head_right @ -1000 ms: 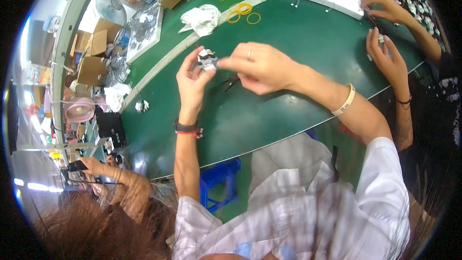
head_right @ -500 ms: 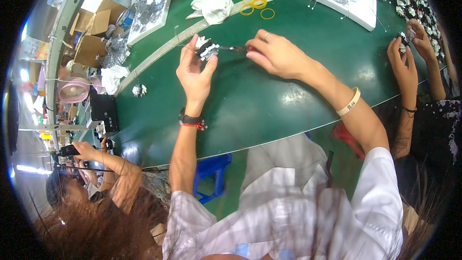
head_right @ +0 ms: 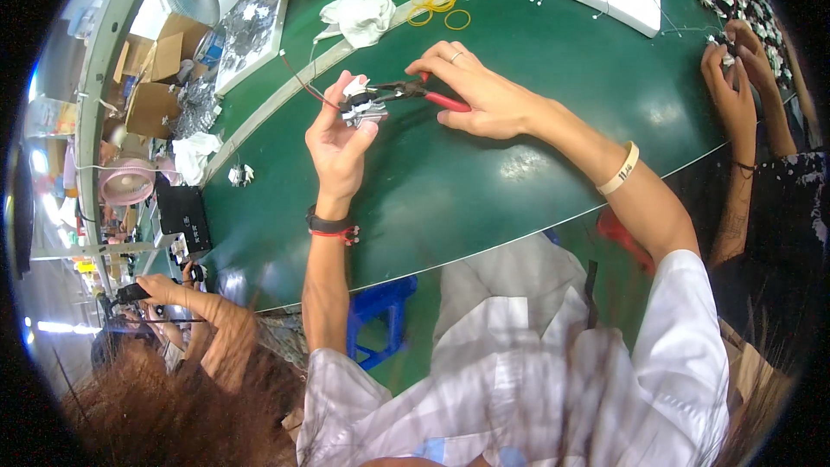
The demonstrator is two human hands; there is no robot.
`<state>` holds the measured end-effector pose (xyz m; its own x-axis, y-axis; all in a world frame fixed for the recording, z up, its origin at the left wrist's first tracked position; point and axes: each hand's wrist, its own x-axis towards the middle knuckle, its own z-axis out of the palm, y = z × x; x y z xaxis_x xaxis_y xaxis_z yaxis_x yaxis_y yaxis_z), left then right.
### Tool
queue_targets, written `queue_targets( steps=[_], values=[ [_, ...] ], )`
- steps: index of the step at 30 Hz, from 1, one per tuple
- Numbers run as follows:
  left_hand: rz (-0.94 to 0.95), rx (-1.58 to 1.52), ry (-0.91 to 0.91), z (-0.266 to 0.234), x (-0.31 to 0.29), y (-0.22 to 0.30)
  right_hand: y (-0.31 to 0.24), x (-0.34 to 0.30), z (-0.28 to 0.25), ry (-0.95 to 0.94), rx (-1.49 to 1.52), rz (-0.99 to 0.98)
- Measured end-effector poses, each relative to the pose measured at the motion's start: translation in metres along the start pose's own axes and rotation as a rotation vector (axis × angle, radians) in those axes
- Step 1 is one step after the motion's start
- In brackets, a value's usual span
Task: Assembling and inspecting small electronic components on a production line.
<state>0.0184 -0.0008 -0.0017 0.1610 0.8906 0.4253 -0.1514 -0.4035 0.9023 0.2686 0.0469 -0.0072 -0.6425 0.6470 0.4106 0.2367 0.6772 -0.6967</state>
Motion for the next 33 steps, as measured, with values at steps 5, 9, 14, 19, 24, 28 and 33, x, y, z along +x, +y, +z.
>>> queue_targets(
  steps=[5, 9, 14, 19, 24, 28, 33],
  values=[
    [-0.026, -0.016, -0.029, -0.002, -0.001, -0.005, 0.000, -0.001, -0.003, -0.052, 0.076, -0.017],
    [-0.056, -0.057, -0.002, -0.002, -0.002, -0.004, 0.001, -0.001, -0.001, -0.031, 0.079, -0.043],
    [-0.072, -0.070, 0.009, 0.002, -0.001, -0.003, 0.005, -0.003, -0.001, 0.038, 0.026, -0.079],
    [-0.066, -0.077, 0.100, 0.009, -0.003, -0.004, 0.005, -0.002, 0.009, 0.123, 0.025, -0.094],
    [-0.045, -0.015, 0.093, 0.005, -0.001, -0.005, 0.002, -0.003, 0.011, 0.146, 0.007, -0.104],
    [-0.035, 0.005, 0.067, 0.007, -0.002, -0.002, 0.000, -0.003, 0.016, 0.202, -0.029, -0.134],
    [-0.043, 0.002, 0.063, 0.012, -0.003, -0.007, 0.004, -0.003, 0.021, 0.282, -0.135, -0.159]
  ],
)
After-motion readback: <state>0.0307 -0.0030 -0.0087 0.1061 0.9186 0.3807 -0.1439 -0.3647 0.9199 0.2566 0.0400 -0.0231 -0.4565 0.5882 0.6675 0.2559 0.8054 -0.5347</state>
